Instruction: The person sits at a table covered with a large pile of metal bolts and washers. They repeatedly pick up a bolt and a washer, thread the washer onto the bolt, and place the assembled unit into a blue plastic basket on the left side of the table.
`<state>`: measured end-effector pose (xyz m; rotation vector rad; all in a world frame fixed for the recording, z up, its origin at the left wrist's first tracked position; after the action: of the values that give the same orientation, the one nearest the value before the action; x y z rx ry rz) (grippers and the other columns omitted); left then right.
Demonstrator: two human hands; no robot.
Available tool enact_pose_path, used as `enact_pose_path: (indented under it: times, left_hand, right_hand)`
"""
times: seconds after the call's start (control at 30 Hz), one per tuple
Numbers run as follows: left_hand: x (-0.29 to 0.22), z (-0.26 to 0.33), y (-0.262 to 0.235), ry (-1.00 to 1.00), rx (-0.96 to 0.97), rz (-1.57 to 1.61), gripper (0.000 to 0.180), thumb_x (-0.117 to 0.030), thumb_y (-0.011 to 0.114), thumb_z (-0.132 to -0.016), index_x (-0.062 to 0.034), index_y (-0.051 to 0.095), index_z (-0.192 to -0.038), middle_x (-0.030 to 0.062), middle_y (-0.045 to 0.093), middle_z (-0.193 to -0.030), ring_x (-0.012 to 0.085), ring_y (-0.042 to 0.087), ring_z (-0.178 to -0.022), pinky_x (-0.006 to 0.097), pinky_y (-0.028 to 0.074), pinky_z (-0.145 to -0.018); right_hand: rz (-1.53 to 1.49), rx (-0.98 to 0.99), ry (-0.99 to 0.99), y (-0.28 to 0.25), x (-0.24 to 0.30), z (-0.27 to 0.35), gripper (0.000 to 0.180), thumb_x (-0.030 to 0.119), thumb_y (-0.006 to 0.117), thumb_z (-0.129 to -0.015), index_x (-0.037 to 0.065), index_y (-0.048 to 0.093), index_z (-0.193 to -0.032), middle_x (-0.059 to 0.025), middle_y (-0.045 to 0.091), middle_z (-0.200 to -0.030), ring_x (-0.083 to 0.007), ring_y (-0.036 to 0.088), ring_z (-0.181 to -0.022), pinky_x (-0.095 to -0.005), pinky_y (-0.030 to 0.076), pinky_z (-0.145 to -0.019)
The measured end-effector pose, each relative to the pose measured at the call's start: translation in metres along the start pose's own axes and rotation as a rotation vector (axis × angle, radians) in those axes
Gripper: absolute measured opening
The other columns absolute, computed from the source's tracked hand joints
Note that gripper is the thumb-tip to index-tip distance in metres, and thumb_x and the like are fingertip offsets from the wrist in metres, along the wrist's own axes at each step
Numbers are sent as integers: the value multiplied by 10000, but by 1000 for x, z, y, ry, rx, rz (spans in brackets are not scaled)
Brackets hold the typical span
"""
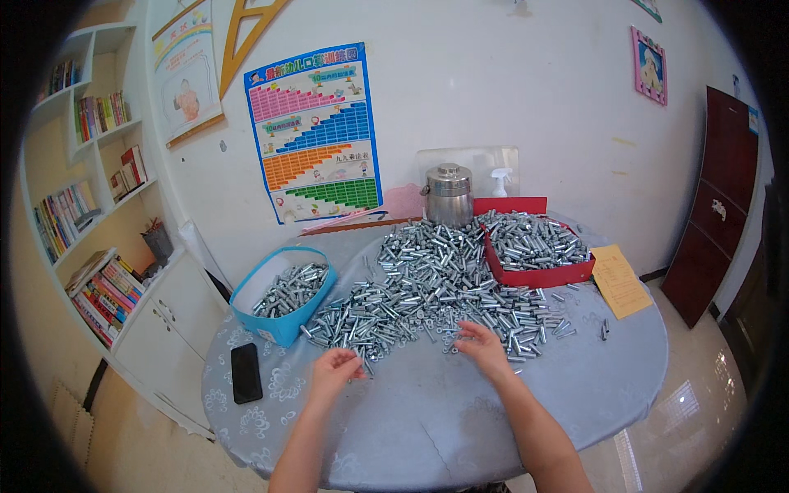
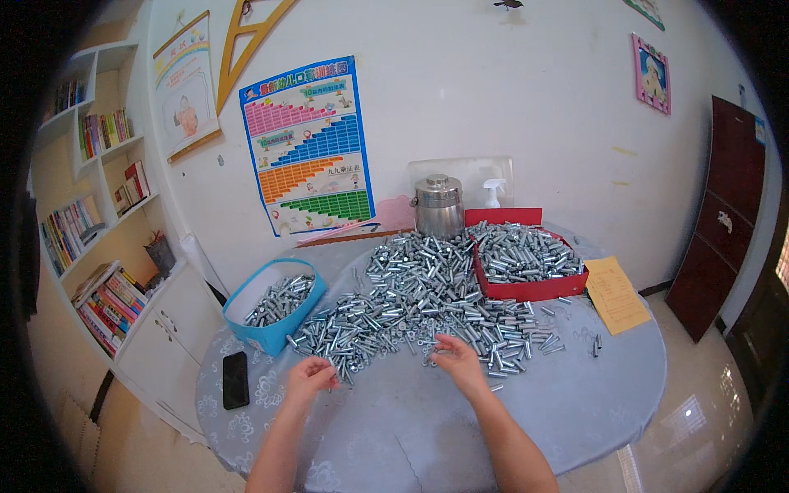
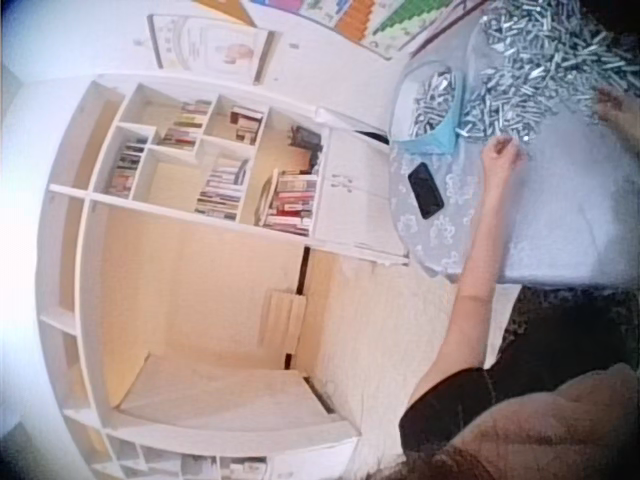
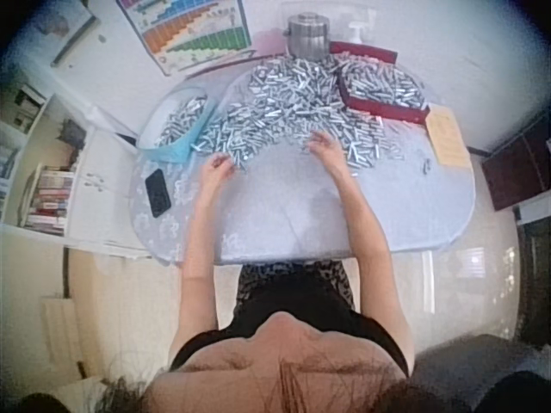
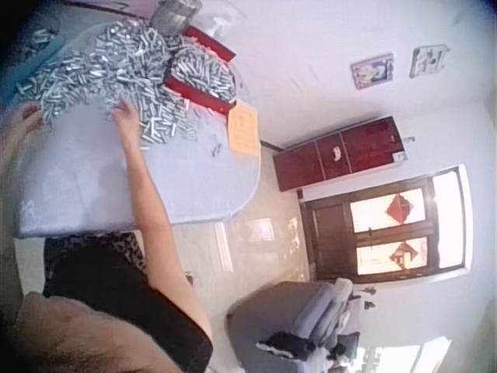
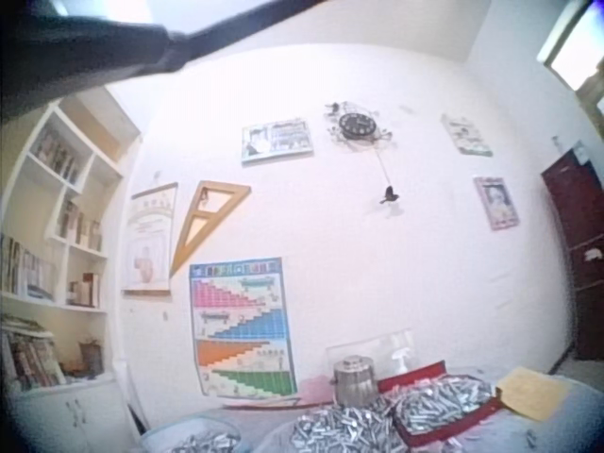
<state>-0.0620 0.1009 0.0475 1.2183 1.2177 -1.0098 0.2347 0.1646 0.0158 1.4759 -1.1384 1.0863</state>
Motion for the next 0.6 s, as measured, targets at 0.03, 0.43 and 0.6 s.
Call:
enact_pose_path:
  times: [0.03, 0.43, 0.6]
  left_hand:
    - [5, -5, 13, -10, 25, 116, 162, 2, 589, -761, 15, 534, -912, 82, 592, -756, 145, 578, -641, 273, 512, -600]
    - [49, 5, 66, -46, 19, 257, 242, 8, 585, -777, 31, 521, -1009, 113, 599, -835, 151, 593, -698, 266, 519, -658]
    - [45, 8, 73, -12, 41, 226, 235, 1, 585, -782, 34, 531, -1008, 110, 606, -827, 143, 595, -686, 256, 515, -640]
  right_hand:
    - [43, 13, -23, 5, 3, 1, 470, 5, 628, -719, 42, 484, -1165, -58, 530, -985, -89, 558, -753, -209, 452, -684]
    - [553, 268, -241, 80, 33, 41, 536, 49, 645, -716, 94, 447, -1211, -61, 606, -881, -152, 580, -790, -273, 451, -744]
    - [638, 274, -361, 87, 37, 44, 547, 65, 661, -697, 91, 453, -1202, -68, 614, -868, -196, 590, -794, -309, 452, -736]
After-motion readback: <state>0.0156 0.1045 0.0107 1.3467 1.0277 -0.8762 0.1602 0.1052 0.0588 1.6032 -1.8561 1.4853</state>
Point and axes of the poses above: each hand's wrist, its own z-axis away from the middle knuckle, its own y-axis out of the palm, x = y × z, the point moved 10 cm from there along -z, towards the middle knuckle
